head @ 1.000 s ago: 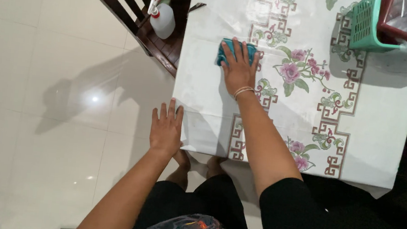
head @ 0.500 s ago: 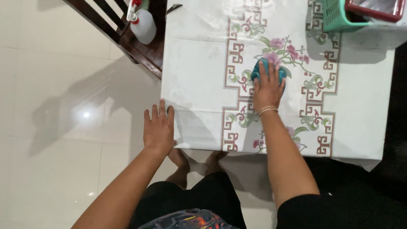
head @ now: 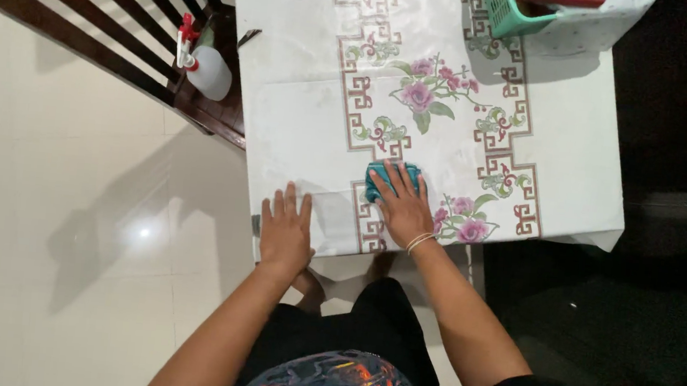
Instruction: Cleaning a dining table with a spray bottle and a cleaning cloth.
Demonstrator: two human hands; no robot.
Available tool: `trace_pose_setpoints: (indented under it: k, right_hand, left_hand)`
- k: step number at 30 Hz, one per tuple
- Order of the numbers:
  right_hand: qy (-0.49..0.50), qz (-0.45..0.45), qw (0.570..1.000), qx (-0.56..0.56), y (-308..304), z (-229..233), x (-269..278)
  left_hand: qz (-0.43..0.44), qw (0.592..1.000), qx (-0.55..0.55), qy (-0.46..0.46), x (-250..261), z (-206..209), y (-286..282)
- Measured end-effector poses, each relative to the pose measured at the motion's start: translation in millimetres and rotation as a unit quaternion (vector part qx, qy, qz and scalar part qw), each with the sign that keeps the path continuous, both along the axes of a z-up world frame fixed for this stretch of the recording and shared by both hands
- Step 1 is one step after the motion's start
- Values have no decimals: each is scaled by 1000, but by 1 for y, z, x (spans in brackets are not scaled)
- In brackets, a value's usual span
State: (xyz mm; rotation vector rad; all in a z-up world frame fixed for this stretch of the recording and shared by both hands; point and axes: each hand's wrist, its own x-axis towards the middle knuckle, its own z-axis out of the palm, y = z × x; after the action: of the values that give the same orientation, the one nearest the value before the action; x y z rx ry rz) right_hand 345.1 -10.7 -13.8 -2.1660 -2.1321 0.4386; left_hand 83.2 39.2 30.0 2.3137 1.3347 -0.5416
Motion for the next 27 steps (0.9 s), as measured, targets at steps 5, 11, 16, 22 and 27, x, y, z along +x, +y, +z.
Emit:
trace_pose_setpoints:
  k: [5, 11, 16, 22, 27]
  right_hand:
    - [-19, -42, 999, 25, 51, -18, 22]
    - [-1, 62, 998, 23, 125, -13, 30]
    - [9, 57, 997, 42, 148, -20, 92]
    - [2, 0, 999, 45, 144, -6, 182]
    - [-7, -60, 997, 56, 126, -1, 269]
  left_hand:
    - [-23, 999, -24, -18, 46, 12, -5]
    - [34, 997, -37, -52, 105, 13, -8]
    - [12, 999, -20, -42, 158, 17, -6]
    - [10, 999, -16, -38, 215, 20, -10]
    - [-4, 998, -7, -61, 251, 27, -8]
